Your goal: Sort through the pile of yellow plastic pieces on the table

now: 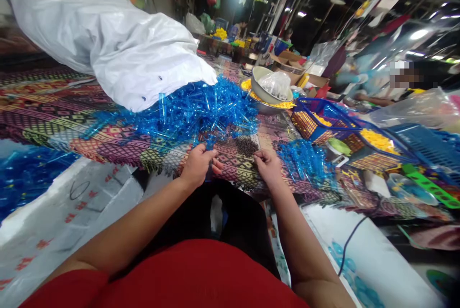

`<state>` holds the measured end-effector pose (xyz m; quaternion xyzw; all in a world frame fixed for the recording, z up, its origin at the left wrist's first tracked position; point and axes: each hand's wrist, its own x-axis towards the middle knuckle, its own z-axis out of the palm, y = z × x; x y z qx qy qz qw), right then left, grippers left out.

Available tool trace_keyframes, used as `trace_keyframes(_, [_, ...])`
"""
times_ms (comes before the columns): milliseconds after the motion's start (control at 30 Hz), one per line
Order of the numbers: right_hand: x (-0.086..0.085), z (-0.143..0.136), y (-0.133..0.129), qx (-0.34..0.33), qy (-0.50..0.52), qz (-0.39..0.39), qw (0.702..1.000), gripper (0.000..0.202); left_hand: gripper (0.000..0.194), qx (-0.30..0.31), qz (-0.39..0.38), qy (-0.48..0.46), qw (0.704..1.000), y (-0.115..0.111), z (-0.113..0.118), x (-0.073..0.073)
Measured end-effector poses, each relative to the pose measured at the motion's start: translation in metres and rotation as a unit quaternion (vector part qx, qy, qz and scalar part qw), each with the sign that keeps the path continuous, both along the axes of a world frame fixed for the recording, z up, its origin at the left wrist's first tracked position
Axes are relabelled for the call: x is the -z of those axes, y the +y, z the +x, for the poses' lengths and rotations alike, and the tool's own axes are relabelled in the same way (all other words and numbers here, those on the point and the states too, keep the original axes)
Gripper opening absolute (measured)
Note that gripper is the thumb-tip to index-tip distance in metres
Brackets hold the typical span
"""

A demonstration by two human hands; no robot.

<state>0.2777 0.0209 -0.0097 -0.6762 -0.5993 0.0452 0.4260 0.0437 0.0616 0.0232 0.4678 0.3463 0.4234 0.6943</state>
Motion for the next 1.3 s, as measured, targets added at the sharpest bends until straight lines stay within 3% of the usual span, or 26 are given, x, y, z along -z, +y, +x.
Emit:
trace_keyframes(167, [-0.012, -0.031, -0.011, -0.066, 0.237, -0.002, 0.969, 0.016, 0.015, 0.080, -0.050, 0.000, 0.996, -0.018, -0.002, -0.007])
trace_keyframes(333, [-0.026, -0.077, -0.023, -0.157, 0.308, -0.017, 0.938, 0.014, 0.014, 0.121, -0.051, -0.003, 0.991, -0.030, -0.006, 0.001])
trace_keyframes(433, [-0.028, -0.085, -0.021, -0.159, 0.242, -0.033, 0.957, 0.015, 0.015, 0.115, -0.033, 0.006, 0.993, -0.033, -0.012, 0.006])
trace_keyframes(533, [-0.025, -0.071, -0.010, -0.106, 0.088, -0.008, 0.990, 0.013, 0.015, 0.095, -0.030, 0.000, 0.995, -0.033, -0.019, 0.009])
trace_keyframes(633, [-0.022, -0.054, 0.002, -0.062, -0.010, -0.002, 0.998, 0.011, 0.016, 0.083, -0.039, 0.005, 0.996, -0.031, -0.026, 0.009])
trace_keyframes(733, [-0.023, -0.059, 0.001, -0.080, 0.061, -0.045, 0.994, 0.011, 0.014, 0.068, -0.037, 0.024, 0.997, -0.031, -0.030, 0.007])
trace_keyframes(867, [-0.029, -0.093, -0.016, -0.183, 0.236, -0.110, 0.948, 0.016, 0.007, 0.061, -0.040, 0.030, 0.997, -0.036, -0.029, 0.003])
trace_keyframes(967, [-0.031, -0.108, -0.022, -0.196, 0.246, -0.124, 0.941, 0.017, 0.010, 0.070, -0.050, 0.015, 0.996, -0.038, -0.028, 0.004])
trace_keyframes(1133, [-0.024, -0.082, -0.005, -0.094, 0.022, -0.076, 0.992, 0.015, 0.007, 0.063, -0.060, 0.026, 0.996, -0.038, -0.032, 0.010])
trace_keyframes(1200, [-0.022, -0.069, 0.006, -0.083, -0.060, -0.087, 0.991, 0.014, 0.007, 0.059, -0.060, 0.016, 0.996, -0.037, -0.033, 0.012])
trace_keyframes(1300, [-0.022, -0.053, 0.021, -0.102, -0.096, -0.130, 0.982, 0.016, 0.007, 0.063, -0.066, 0.001, 0.996, -0.038, -0.033, 0.014])
